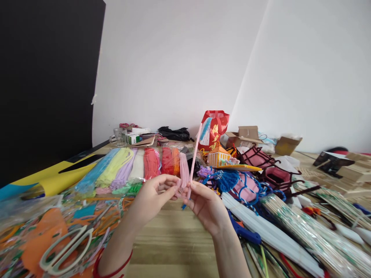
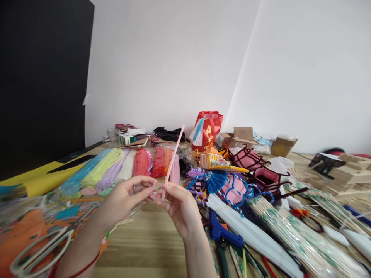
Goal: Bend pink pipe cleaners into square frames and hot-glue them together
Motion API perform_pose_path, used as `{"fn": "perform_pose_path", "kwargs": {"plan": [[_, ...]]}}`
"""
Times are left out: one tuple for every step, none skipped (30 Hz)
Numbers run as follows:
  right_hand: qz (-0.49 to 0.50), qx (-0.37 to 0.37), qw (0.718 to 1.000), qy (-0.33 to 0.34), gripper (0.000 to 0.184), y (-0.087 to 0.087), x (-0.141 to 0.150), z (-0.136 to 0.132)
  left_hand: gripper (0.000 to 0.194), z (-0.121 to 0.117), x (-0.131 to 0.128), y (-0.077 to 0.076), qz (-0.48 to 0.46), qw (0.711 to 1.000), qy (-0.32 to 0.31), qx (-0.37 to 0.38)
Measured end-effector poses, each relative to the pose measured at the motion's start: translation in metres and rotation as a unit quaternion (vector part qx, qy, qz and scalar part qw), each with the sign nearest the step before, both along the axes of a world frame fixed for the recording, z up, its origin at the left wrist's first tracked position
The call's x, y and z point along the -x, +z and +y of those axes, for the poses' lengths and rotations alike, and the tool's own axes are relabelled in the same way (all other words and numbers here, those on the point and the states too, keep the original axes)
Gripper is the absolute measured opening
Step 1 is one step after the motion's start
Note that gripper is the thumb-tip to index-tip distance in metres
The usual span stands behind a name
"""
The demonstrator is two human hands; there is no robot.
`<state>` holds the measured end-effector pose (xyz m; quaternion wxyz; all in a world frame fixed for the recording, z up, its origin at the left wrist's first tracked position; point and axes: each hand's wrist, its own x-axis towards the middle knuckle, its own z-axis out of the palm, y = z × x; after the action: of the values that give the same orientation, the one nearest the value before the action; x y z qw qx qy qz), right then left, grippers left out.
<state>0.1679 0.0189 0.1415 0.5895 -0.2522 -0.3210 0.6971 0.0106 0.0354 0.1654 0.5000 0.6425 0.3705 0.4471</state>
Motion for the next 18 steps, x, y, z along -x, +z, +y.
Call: {"fn": "perform_pose_path", "kwargs": {"plan": [[-0.003,0.001,1.0,-0.006,0.015,0.0,0.0,0.0,0.024,0.0,0.0,0.0,0.004,1.0,0.002,-0.003],[-0.011,-0.002,1.0,-0.014,0.014,0.0,0.0,0.0,0.025,0.0,0.0,0.0,0.01,1.0,0.006,-0.01],[-0.024,-0.007,0.999,-0.024,0.014,0.0,0.0,0.0,0.026,0.0,-0.001,0.0,0.015,1.0,0.014,-0.021],[-0.041,-0.015,0.998,-0.036,0.013,0.001,0.001,0.0,0.028,0.0,-0.001,0.0,0.019,0.999,0.025,-0.039],[-0.061,-0.024,0.997,-0.051,0.014,0.0,0.001,0.0,0.031,0.001,0.0,-0.001,0.021,0.997,0.043,-0.063],[-0.082,-0.031,0.994,-0.065,0.014,0.0,0.001,0.0,0.034,0.001,0.0,-0.001,0.026,0.993,0.067,-0.097],[-0.104,-0.036,0.991,-0.079,0.014,0.0,0.002,0.001,0.034,0.001,0.0,-0.001,0.039,0.984,0.094,-0.144],[-0.125,-0.041,0.987,-0.09,0.015,-0.001,0.002,0.001,0.033,0.001,0.001,-0.002,0.059,0.969,0.123,-0.204],[-0.145,-0.046,0.983,-0.098,0.015,-0.002,0.002,0.001,0.03,0.001,0.001,-0.002,0.088,0.947,0.149,-0.273],[-0.162,-0.051,0.98,-0.103,0.014,-0.003,0.002,0.001,0.027,0.001,0.001,-0.003,0.122,0.917,0.166,-0.342],[-0.175,-0.057,0.977,-0.103,0.014,-0.004,0.002,0.001,0.026,0.001,0.001,-0.004,0.157,0.885,0.174,-0.403],[-0.184,-0.061,0.976,-0.1,0.014,-0.004,0.001,0.001,0.027,0.001,0.001,-0.005,0.189,0.856,0.174,-0.449],[-0.188,-0.064,0.975,-0.095,0.013,-0.004,0.001,0.001,0.028,0.0,0.001,-0.006,0.217,0.834,0.169,-0.478],[-0.189,-0.064,0.976,-0.09,0.013,-0.004,0.0,0.0,0.029,0.001,0.0,-0.007,0.24,0.821,0.162,-0.491],[-0.187,-0.061,0.977,-0.087,0.013,-0.003,-0.001,0.0,0.029,0.001,0.0,-0.009,0.259,0.813,0.156,-0.497],[-0.185,-0.057,0.977,-0.087,0.013,-0.002,-0.002,-0.001,0.029,0.001,-0.001,-0.01,0.272,0.808,0.152,-0.501],[-0.182,-0.053,0.978,-0.089,0.013,0.0,-0.002,-0.002,0.029,0.002,-0.001,-0.01,0.278,0.803,0.151,-0.505],[-0.177,-0.048,0.979,-0.088,0.013,0.001,-0.002,-0.003,0.029,0.002,-0.002,-0.011,0.281,0.8,0.15,-0.509]]}}
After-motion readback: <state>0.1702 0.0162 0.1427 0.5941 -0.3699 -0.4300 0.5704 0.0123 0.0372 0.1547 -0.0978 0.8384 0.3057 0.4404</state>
